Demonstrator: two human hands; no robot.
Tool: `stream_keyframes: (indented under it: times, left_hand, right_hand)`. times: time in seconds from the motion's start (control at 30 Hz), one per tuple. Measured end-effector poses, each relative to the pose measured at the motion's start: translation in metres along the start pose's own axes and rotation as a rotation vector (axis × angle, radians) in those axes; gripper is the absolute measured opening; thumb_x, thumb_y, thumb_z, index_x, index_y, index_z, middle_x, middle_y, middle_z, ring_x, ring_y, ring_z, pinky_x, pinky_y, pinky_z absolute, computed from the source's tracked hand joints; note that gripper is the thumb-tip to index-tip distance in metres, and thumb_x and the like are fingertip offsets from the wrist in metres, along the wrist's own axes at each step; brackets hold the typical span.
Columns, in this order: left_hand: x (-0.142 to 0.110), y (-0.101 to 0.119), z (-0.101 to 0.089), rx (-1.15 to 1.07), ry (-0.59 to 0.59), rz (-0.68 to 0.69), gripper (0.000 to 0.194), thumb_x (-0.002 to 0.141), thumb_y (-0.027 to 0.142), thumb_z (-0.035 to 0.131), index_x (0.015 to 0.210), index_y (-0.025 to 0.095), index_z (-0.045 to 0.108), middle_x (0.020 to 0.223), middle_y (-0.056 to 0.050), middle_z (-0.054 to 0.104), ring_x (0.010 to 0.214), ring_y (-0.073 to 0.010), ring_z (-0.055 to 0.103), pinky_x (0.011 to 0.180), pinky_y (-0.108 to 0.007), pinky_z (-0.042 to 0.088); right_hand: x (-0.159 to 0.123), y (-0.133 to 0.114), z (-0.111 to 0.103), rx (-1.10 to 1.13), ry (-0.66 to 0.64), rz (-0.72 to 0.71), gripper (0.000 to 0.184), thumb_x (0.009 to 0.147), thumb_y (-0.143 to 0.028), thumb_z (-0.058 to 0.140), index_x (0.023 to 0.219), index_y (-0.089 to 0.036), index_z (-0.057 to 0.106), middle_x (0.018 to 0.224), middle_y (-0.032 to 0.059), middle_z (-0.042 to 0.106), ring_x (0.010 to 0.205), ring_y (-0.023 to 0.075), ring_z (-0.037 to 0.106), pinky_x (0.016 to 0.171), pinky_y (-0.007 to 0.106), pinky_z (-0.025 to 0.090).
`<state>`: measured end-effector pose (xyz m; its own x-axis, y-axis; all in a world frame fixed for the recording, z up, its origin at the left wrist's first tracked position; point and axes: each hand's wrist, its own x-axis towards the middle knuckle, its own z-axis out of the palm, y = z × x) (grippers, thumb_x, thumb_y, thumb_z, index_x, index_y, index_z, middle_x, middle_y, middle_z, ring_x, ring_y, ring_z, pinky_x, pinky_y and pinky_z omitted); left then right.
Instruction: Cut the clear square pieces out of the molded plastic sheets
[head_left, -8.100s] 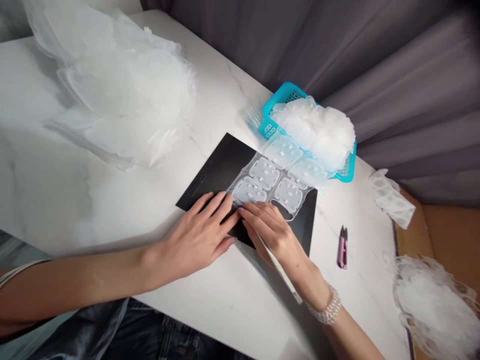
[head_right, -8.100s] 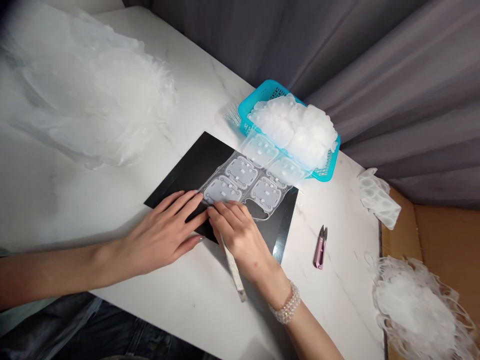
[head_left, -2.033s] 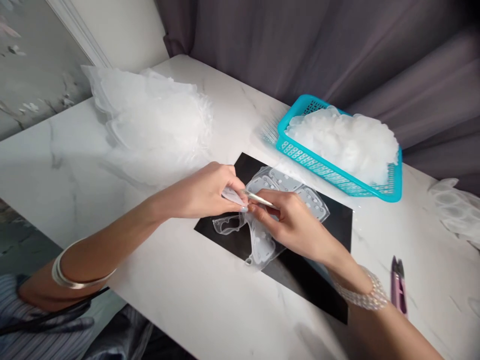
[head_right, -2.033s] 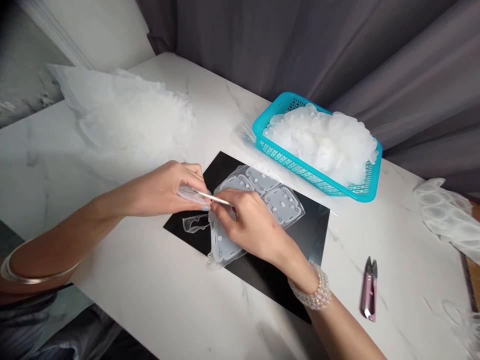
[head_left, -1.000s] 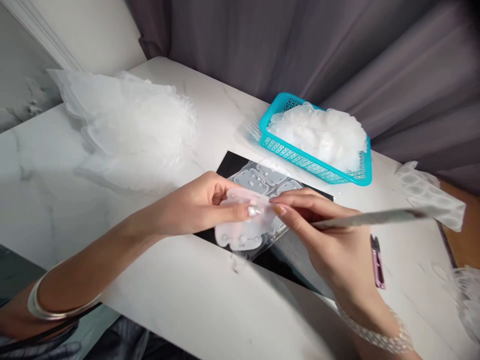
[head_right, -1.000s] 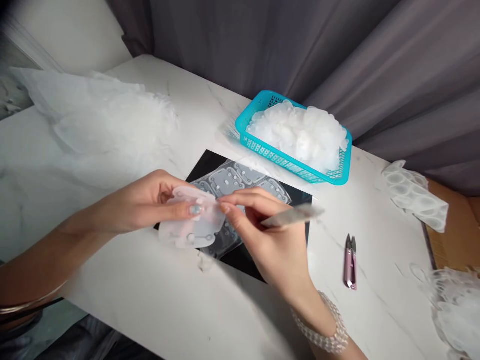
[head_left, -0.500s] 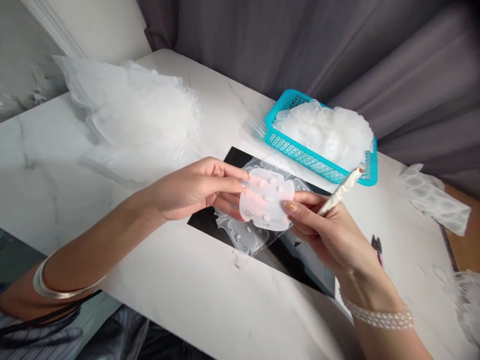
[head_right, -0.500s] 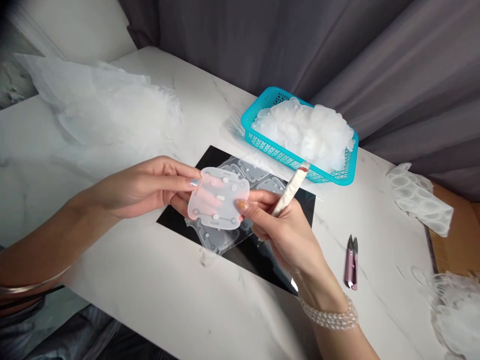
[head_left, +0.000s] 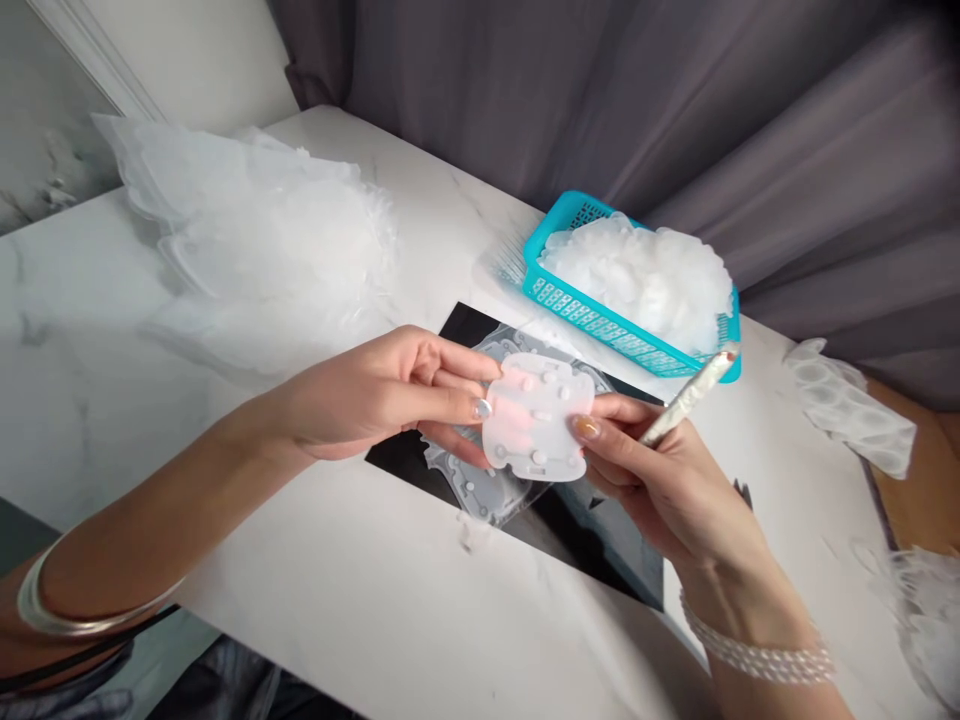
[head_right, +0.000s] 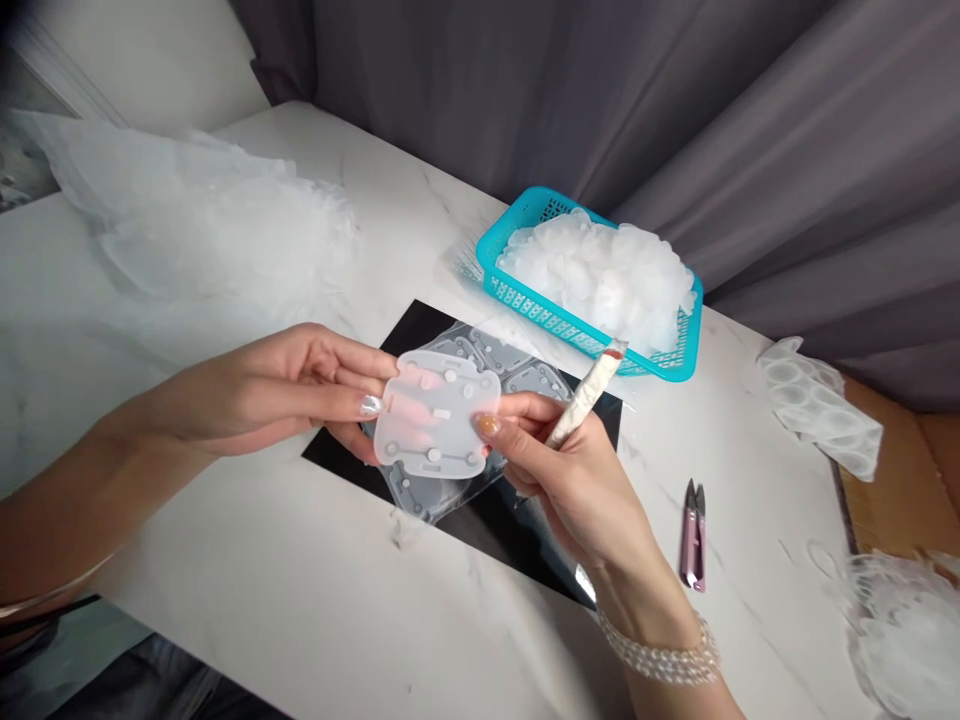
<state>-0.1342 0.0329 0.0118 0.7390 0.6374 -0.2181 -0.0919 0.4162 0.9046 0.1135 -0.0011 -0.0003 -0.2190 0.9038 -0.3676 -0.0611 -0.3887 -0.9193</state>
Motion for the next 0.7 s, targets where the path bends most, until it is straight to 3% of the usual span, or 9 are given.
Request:
stream_keyframes:
  times: [0.17, 0.3, 0.43, 0.53, 0.7]
  left_hand:
    - [-0.001, 0.0, 0.001, 0.033, 0.022, -0.008, 0.029, 0.093, 0.019, 0.058, 0.119, 0.025, 0.072, 0.105, -0.004, 0.076, 0.096, -0.0176, 0.071, 0.08, -0.026, 0.061]
    - [0.001, -0.001, 0.0, 0.078, 0.053, -0.016, 0.027, 0.092, 0.026, 0.06, 0.115, 0.029, 0.074, 0.107, -0.003, 0.076, 0.097, -0.0207, 0.072, 0.077, -0.026, 0.061]
    - [0.003, -0.002, -0.003, 0.117, 0.056, -0.014, 0.024, 0.09, 0.032, 0.062, 0.11, 0.031, 0.076, 0.109, -0.003, 0.075, 0.101, -0.0248, 0.071, 0.077, -0.03, 0.062]
    - [0.004, -0.004, -0.005, 0.143, 0.069, -0.007, 0.025, 0.09, 0.033, 0.062, 0.111, 0.032, 0.075, 0.11, -0.004, 0.075, 0.099, -0.0242, 0.071, 0.077, -0.03, 0.062]
    - [0.004, -0.008, -0.004, 0.098, 0.165, 0.005, 0.029, 0.087, 0.034, 0.066, 0.115, 0.029, 0.074, 0.112, -0.005, 0.074, 0.101, -0.0259, 0.071, 0.082, -0.034, 0.061]
  right_hand:
    - [0.0, -0.002, 0.001, 0.01, 0.006, -0.007, 0.017, 0.077, -0.034, 0.08, 0.079, -0.019, 0.073, 0.048, -0.0104, 0.023, 0.046, 0.0037, 0.017, 0.042, 0.021, 0.013]
    - [-0.002, -0.004, 0.003, 0.017, 0.016, -0.018, 0.019, 0.076, -0.034, 0.081, 0.078, -0.018, 0.072, 0.048, -0.0087, 0.034, 0.045, 0.0034, 0.02, 0.042, 0.021, 0.014]
    - [-0.004, -0.004, 0.002, -0.027, 0.06, -0.058, 0.021, 0.073, -0.035, 0.082, 0.079, -0.017, 0.072, 0.049, -0.0063, 0.044, 0.044, 0.0045, 0.03, 0.042, 0.021, 0.018]
    - [-0.007, -0.004, 0.002, -0.078, 0.058, -0.085, 0.018, 0.079, -0.034, 0.078, 0.087, -0.018, 0.073, 0.046, -0.0046, 0.052, 0.042, 0.0063, 0.039, 0.042, 0.022, 0.022]
    - [-0.014, -0.006, 0.005, -0.165, 0.071, -0.131, 0.019, 0.082, -0.034, 0.075, 0.094, -0.019, 0.076, 0.065, 0.0027, 0.068, 0.045, 0.0063, 0.038, 0.041, 0.023, 0.022]
